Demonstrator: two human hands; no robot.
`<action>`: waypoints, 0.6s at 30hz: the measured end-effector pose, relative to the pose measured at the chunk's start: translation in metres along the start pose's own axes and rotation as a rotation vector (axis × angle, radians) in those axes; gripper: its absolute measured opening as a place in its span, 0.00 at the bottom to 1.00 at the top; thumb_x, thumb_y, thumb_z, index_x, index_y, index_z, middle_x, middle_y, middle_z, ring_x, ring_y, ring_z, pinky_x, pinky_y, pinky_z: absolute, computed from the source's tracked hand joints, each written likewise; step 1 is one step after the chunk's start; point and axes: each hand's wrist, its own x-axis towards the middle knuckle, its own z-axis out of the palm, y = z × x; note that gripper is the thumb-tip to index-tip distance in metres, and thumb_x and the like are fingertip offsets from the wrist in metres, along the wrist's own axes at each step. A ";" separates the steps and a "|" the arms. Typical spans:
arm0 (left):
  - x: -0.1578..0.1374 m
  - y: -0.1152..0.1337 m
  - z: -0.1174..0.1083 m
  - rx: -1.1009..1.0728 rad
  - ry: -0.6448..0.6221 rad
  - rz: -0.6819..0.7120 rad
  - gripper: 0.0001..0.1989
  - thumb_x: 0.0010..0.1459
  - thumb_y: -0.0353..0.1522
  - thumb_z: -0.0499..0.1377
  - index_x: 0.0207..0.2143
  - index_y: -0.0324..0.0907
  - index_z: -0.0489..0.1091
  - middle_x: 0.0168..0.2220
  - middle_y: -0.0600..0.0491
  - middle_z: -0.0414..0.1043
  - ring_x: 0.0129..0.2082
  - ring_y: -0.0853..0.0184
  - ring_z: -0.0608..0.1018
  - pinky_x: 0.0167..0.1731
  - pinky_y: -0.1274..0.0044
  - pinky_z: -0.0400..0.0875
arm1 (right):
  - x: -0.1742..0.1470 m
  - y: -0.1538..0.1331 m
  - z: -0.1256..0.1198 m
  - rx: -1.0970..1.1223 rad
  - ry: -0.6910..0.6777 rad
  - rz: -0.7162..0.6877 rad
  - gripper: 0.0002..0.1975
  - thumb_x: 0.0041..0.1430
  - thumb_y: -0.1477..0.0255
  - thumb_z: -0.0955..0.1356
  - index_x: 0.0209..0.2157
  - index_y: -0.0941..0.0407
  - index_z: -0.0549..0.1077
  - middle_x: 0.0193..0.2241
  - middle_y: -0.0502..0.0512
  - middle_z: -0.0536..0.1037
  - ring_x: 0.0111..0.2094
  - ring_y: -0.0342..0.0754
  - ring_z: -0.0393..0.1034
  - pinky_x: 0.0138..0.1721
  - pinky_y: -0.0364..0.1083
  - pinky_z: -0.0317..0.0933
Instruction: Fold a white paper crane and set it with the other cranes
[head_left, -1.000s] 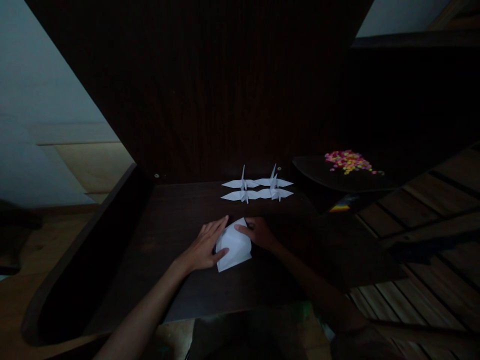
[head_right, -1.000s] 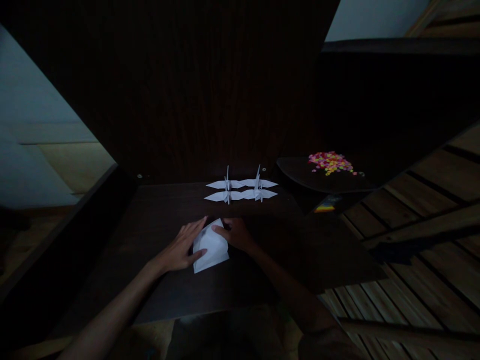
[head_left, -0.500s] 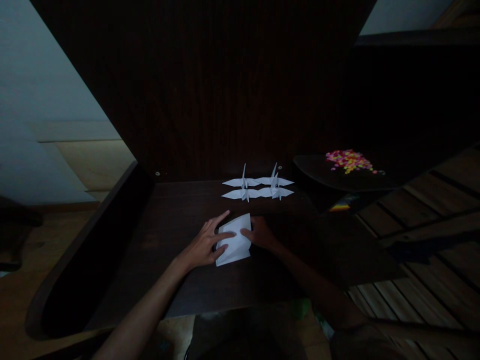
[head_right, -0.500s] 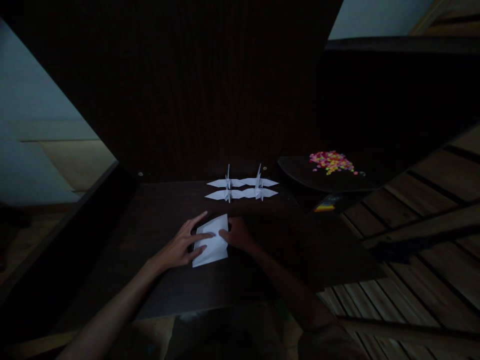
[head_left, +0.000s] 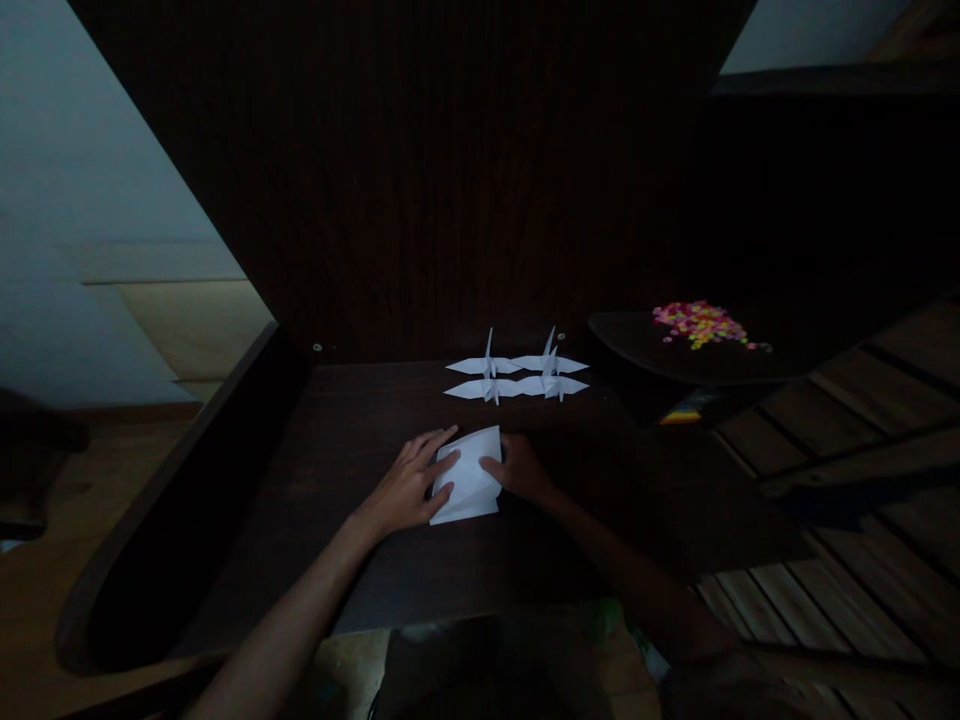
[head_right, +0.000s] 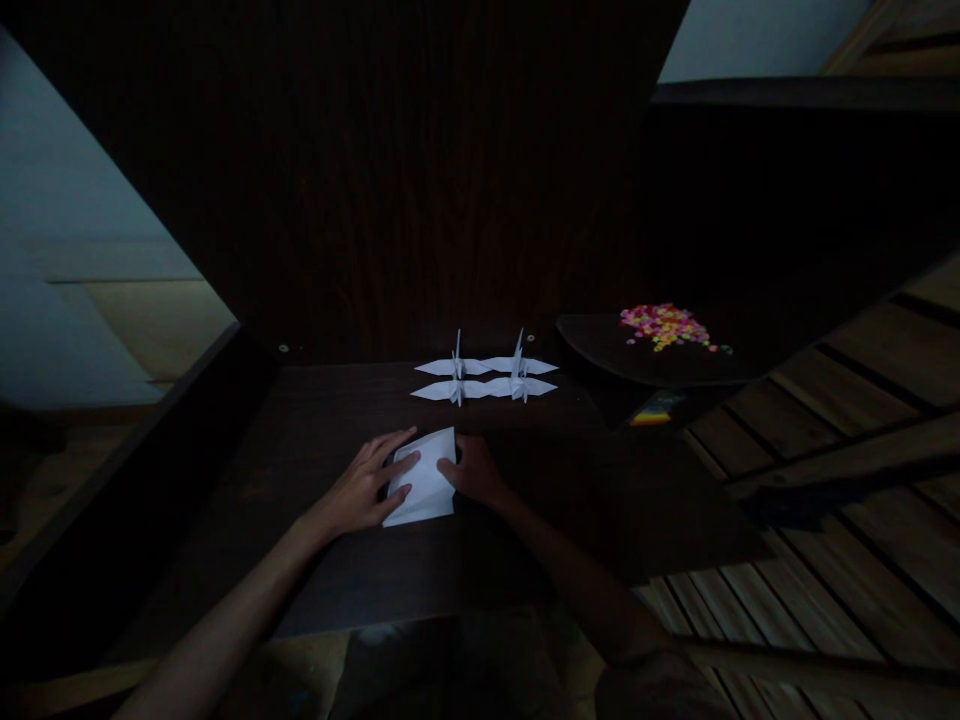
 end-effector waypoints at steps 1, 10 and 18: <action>0.000 -0.001 0.001 0.004 0.002 -0.003 0.24 0.60 0.32 0.55 0.60 0.44 0.61 0.67 0.45 0.46 0.63 0.51 0.55 0.55 0.55 0.59 | 0.000 0.000 0.000 0.001 -0.002 -0.010 0.05 0.46 0.73 0.67 0.25 0.61 0.72 0.24 0.54 0.75 0.26 0.46 0.66 0.27 0.42 0.59; -0.001 -0.001 0.000 -0.004 -0.084 -0.046 0.21 0.65 0.33 0.49 0.60 0.47 0.61 0.68 0.47 0.42 0.64 0.50 0.51 0.56 0.53 0.56 | 0.000 0.001 0.000 0.057 -0.035 -0.073 0.09 0.47 0.74 0.67 0.32 0.61 0.75 0.27 0.54 0.77 0.27 0.46 0.68 0.27 0.42 0.60; 0.000 0.000 -0.004 -0.029 -0.129 -0.074 0.27 0.61 0.43 0.55 0.61 0.49 0.59 0.68 0.47 0.40 0.65 0.47 0.50 0.57 0.51 0.54 | -0.001 0.001 0.000 0.151 -0.061 -0.056 0.12 0.54 0.65 0.67 0.32 0.60 0.75 0.25 0.52 0.75 0.26 0.45 0.67 0.25 0.41 0.58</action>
